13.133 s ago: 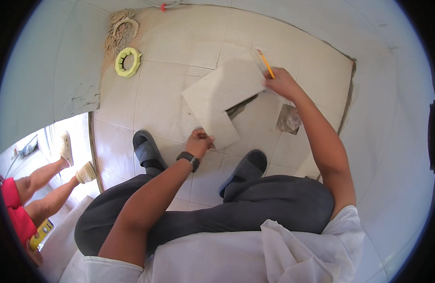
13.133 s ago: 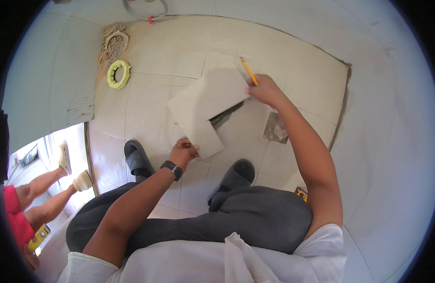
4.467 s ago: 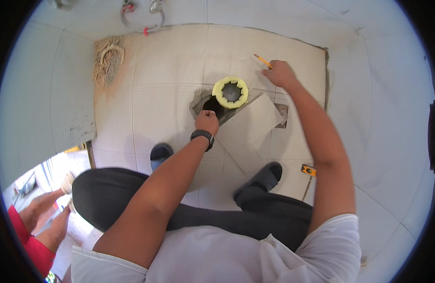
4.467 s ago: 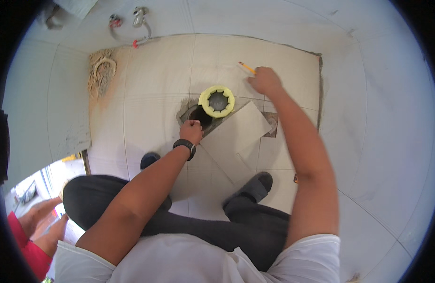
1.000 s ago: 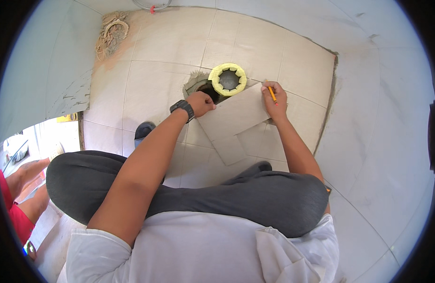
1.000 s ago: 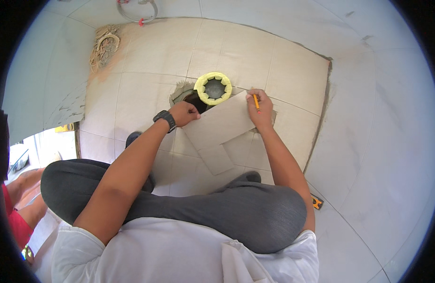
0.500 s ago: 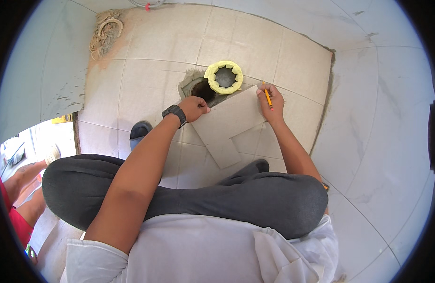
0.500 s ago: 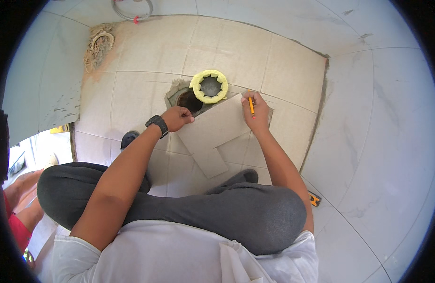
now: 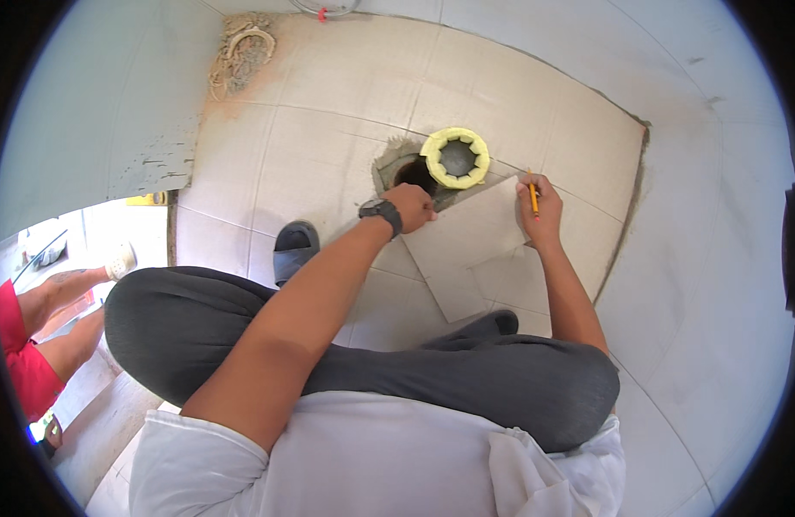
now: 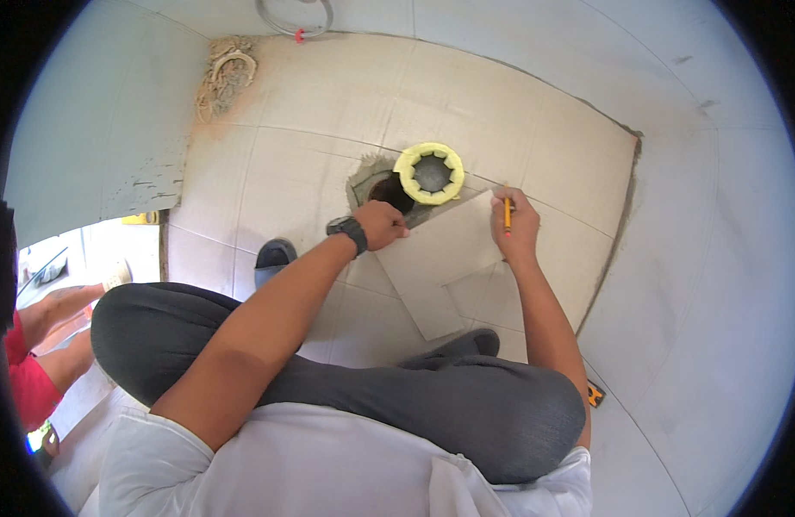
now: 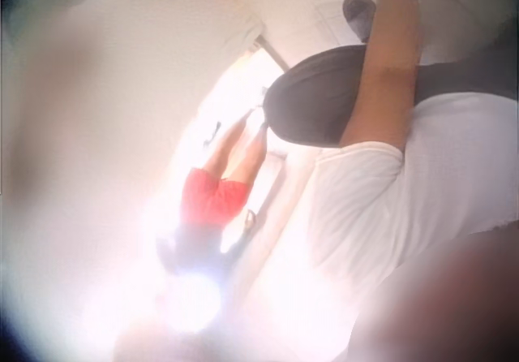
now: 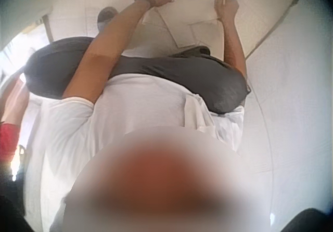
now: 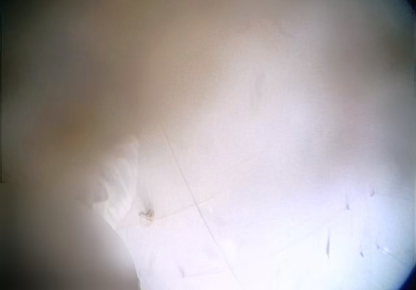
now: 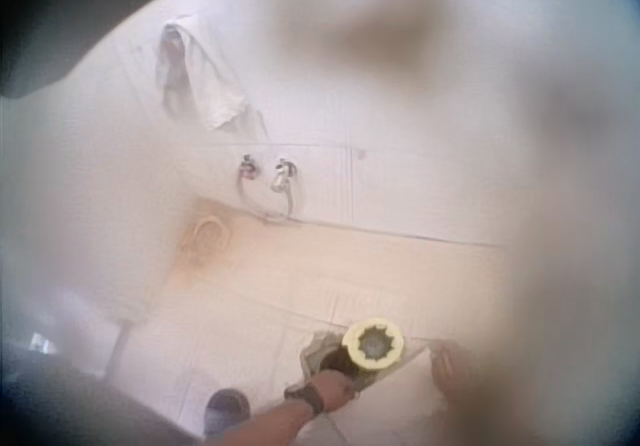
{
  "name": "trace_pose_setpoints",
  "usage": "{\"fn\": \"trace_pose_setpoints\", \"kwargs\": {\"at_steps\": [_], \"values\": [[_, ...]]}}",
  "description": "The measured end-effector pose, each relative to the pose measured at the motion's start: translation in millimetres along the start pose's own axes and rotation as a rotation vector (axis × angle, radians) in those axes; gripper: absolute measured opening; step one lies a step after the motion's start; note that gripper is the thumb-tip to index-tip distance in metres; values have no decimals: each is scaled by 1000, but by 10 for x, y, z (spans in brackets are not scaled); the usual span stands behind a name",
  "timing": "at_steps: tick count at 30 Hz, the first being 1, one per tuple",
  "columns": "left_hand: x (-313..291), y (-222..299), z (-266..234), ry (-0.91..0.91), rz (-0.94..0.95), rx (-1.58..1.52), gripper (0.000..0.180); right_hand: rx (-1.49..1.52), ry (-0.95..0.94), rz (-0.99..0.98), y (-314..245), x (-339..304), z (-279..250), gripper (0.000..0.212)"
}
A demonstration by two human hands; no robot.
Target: The person walks into a bathroom and sits on the floor. They place a tile over a floor drain, then use a pencil and a circular foam template to mark the tile for cutting around the drain.
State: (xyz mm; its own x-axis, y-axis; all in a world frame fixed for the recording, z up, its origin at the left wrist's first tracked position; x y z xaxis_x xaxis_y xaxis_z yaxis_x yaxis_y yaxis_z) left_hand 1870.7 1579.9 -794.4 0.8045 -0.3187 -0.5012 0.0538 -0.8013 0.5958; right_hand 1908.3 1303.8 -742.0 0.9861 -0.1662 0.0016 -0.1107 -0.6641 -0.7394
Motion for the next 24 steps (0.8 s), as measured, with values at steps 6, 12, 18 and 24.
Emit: {"fn": "trace_pose_setpoints", "kwargs": {"at_steps": [6,12,18,24], "values": [[35,16,12,-40,-44,30,26,80,13,41,84,-2,6,16],[55,-22,64,-39,-73,13,26,113,18,85,173,-35,36,16],[42,-8,104,-31,-30,-54,32,198,7,81,187,9,45,14],[100,-110,-544,0,-24,-232,44,473,-38,243,-116,159,-37,17]]}}
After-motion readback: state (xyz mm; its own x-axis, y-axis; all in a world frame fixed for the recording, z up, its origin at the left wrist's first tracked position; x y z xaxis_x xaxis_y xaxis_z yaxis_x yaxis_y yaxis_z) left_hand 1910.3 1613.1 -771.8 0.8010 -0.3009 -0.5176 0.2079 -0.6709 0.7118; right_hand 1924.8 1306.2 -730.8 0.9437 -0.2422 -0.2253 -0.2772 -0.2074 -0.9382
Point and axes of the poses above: each hand's wrist, its own x-axis towards the middle knuckle, its own z-axis out of the palm, y = z × x, the point moved 9 cm from there along x, towards the middle knuckle, and after that the axes turned 6 degrees about y, right-handed, at the moved point
